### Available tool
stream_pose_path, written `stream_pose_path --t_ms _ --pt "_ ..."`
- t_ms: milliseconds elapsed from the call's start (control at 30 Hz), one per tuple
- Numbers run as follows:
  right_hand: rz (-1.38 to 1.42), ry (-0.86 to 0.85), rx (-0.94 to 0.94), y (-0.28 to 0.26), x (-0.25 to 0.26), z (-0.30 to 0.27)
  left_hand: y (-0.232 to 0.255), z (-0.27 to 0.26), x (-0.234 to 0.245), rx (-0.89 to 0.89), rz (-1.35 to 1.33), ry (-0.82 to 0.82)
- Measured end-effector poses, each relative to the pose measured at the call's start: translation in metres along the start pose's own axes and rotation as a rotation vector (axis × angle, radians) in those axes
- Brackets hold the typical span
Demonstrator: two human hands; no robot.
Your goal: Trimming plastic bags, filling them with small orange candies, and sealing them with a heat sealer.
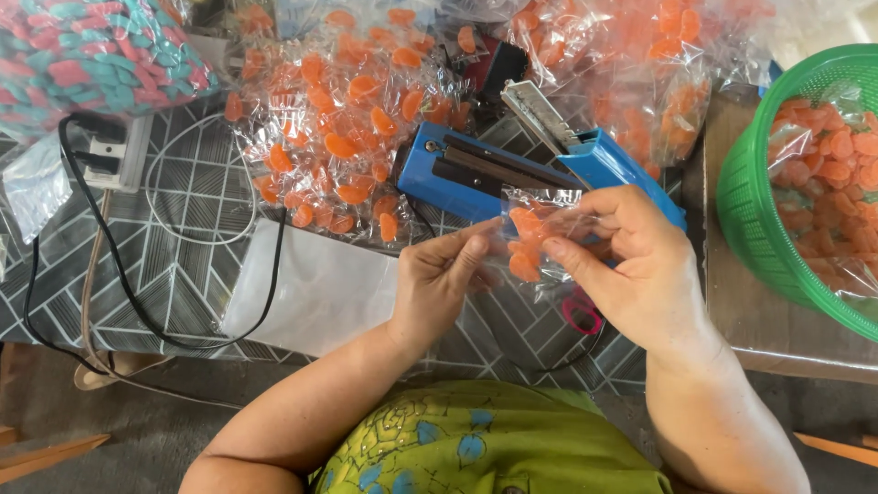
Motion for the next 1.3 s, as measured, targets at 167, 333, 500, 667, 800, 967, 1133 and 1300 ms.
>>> stream_pose_path --t_ms 167,333,500,667,800,967,1133,1300 --pt "-0.096 -0.246 -0.113 0.015 -0.019 0.003 0.007 -0.002 -0.003 -0.073 0.075 -0.002" --pt "-0.150 -0.246 -0.090 0.007 -0.010 0.006 0.005 0.001 -0.004 0.004 -0.061 0.030" --pt "-0.124 -0.230 0.075 -0.004 -0.006 0.008 0.003 0.003 -0.004 0.018 -0.136 0.032" --pt "-0.288 -0.335 0.097 -0.001 -0.016 0.003 0.012 0.000 -0.016 -0.070 -0.104 -0.054" --pt "-0.230 -0.379 0.072 0.012 -0.028 -0.005 0.004 -0.001 -0.010 -0.055 -0.027 0.026" --pt "-0.331 -0.286 0.159 -0.006 -0.021 0.000 0.019 -0.010 -0.041 0.099 -0.411 -0.358" --pt "-0.386 -0.339 0.490 -0.044 -0.033 -0.011 -0.003 -0.027 -0.031 0.293 0.092 -0.642" --pt "-0.457 -0.521 0.474 -0.061 -0.069 -0.002 -0.014 -0.042 -0.016 0.308 -0.010 -0.674"
Point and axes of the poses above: each hand's wrist, its own z-axis towards the middle knuckle, its own x-axis out of the back of the hand, y = z × x, the point moved 9 cm from there along z, towards the middle knuckle, and after that the axes turned 6 degrees about -z, right-handed, at the moved point
